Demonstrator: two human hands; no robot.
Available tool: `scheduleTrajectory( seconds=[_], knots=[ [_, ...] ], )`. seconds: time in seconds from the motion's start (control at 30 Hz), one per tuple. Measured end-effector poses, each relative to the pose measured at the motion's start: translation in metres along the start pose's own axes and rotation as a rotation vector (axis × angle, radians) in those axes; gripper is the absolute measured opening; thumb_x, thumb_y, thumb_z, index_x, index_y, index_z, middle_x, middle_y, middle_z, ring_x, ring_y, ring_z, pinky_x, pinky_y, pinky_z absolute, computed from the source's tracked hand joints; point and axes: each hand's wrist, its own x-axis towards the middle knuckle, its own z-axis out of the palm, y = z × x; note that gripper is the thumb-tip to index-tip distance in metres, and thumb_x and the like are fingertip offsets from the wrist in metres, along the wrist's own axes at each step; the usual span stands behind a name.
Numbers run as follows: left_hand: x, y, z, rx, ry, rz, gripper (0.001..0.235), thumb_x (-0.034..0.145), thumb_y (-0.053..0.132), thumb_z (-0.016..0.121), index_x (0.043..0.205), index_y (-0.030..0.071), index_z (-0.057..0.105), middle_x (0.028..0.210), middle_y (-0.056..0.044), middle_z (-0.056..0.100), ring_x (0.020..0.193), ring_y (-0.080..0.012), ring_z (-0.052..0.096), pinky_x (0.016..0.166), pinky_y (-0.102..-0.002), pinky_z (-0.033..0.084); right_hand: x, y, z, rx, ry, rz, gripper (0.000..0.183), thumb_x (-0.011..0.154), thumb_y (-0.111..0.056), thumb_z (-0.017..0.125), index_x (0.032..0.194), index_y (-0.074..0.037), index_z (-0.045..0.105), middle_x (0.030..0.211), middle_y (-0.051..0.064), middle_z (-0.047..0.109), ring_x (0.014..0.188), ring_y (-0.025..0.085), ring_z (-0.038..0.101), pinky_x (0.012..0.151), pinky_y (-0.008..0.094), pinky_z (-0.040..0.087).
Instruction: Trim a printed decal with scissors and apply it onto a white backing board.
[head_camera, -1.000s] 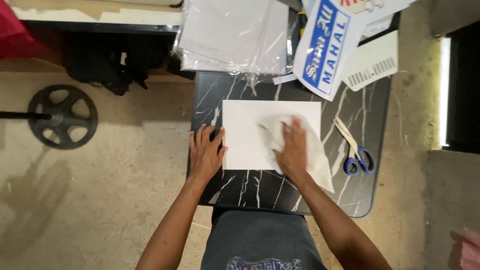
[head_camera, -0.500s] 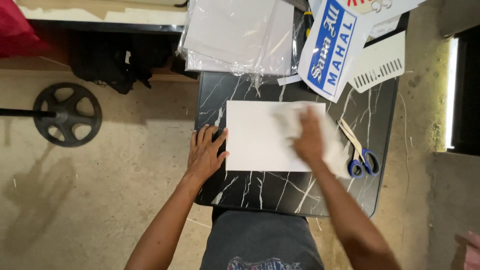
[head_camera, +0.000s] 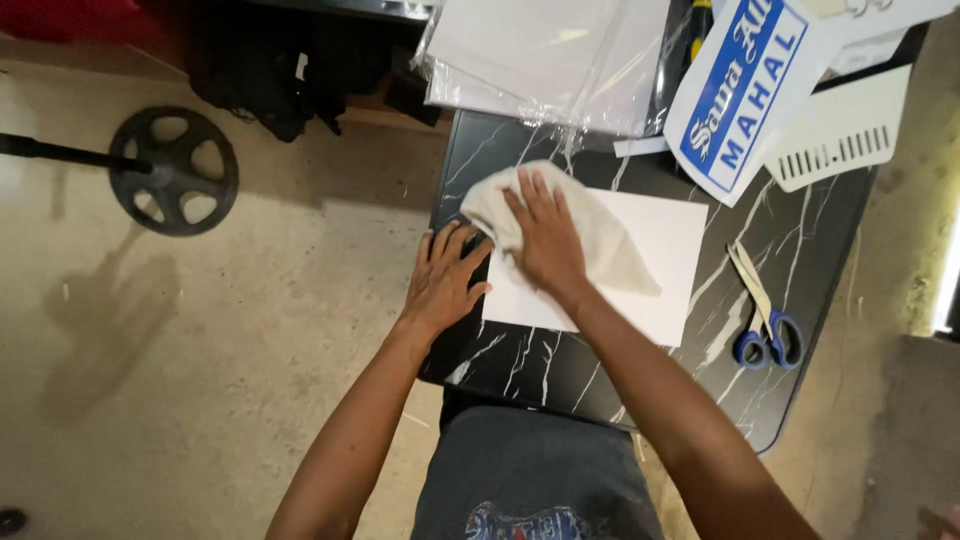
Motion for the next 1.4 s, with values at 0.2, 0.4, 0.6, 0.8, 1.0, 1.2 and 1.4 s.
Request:
scheduleTrajectory(
  seconds=[0.2, 0.4, 0.6, 0.8, 1.0, 1.2, 1.4],
  knots=[
    [0.003, -0.008, 0.0, 0.017, 0.033, 0.058, 0.072, 0.074, 0.011, 0.079, 0.143, 0.014, 0.059, 0.147, -0.014, 0.045, 0.142, -0.037, 0.032, 0.118, -0.057, 0.019, -0.078, -0.037, -0.003, -0.035, -0.303, -0.016, 0.097, 0.082, -0.039, 0.078, 0.159, -0.014, 0.024, 0.17, 0.014, 0.004, 0.157, 0.029, 0.001, 0.127, 0.047, 0.003],
    [0.019, -0.014, -0.019, 0.008, -0.119, -0.012, 0.058, 0.086, -0.009, 0.058, 0.134, 0.022, 0.069, 0.139, -0.004, 0.057, 0.134, -0.0263, 0.047, 0.111, -0.048, 0.037, -0.046, 0.021, -0.018, 0.025, -0.192, -0.034, 0.1, 0.076, -0.035, 0.085, 0.158, -0.02, 0.03, 0.17, 0.008, 0.01, 0.156, 0.022, 0.007, 0.127, 0.052, 0.002],
    [0.034, -0.006, -0.03, 0.006, -0.08, 0.026, 0.065, 0.074, -0.011, 0.059, 0.131, 0.016, 0.069, 0.142, -0.006, 0.055, 0.127, -0.0299, 0.048, 0.105, -0.053, 0.037, -0.049, -0.02, -0.009, 0.063, -0.165, 0.055, 0.1, 0.074, -0.028, 0.086, 0.157, -0.015, 0.031, 0.17, 0.011, 0.012, 0.158, 0.027, 0.008, 0.127, 0.051, -0.001],
    [0.03, -0.006, -0.004, 0.141, 0.005, 0.04, 0.036, 0.096, 0.016, 0.069, 0.132, 0.017, 0.069, 0.142, -0.006, 0.056, 0.127, -0.0295, 0.049, 0.106, -0.054, 0.037, -0.1, -0.046, 0.033, 0.167, -0.184, -0.297, 0.096, 0.075, -0.026, 0.083, 0.158, -0.015, 0.035, 0.171, 0.008, 0.016, 0.159, 0.026, 0.01, 0.129, 0.049, 0.003],
    [0.025, 0.017, -0.014, 0.168, 0.025, 0.011, 0.054, 0.082, 0.027, 0.08, 0.133, 0.013, 0.065, 0.14, -0.011, 0.053, 0.126, -0.0328, 0.045, 0.099, -0.053, 0.037, -0.121, -0.025, -0.035, 0.238, -0.446, 0.06, 0.085, 0.084, -0.029, 0.076, 0.156, -0.025, 0.032, 0.17, 0.003, 0.007, 0.157, 0.023, 0.006, 0.128, 0.045, -0.003],
    [0.026, 0.017, -0.01, 0.22, 0.016, 0.008, 0.056, 0.084, 0.033, 0.079, 0.134, 0.015, 0.064, 0.14, -0.01, 0.053, 0.124, -0.0321, 0.046, 0.1, -0.052, 0.036, -0.174, 0.088, -0.022, 0.034, -0.26, 0.276, 0.093, 0.083, -0.017, 0.073, 0.159, -0.015, 0.021, 0.17, 0.011, 0.0, 0.157, 0.028, 0.002, 0.127, 0.047, -0.002],
    [0.025, 0.019, -0.009, 0.207, 0.047, 0.016, 0.058, 0.084, 0.032, 0.079, 0.137, 0.012, 0.063, 0.142, -0.012, 0.053, 0.123, -0.0323, 0.047, 0.102, -0.05, 0.036, -0.119, 0.13, -0.032, 0.045, 0.074, 0.295, 0.095, 0.082, -0.015, 0.074, 0.161, -0.009, 0.021, 0.171, 0.016, 0.006, 0.159, 0.031, 0.006, 0.129, 0.047, 0.004]
  ],
)
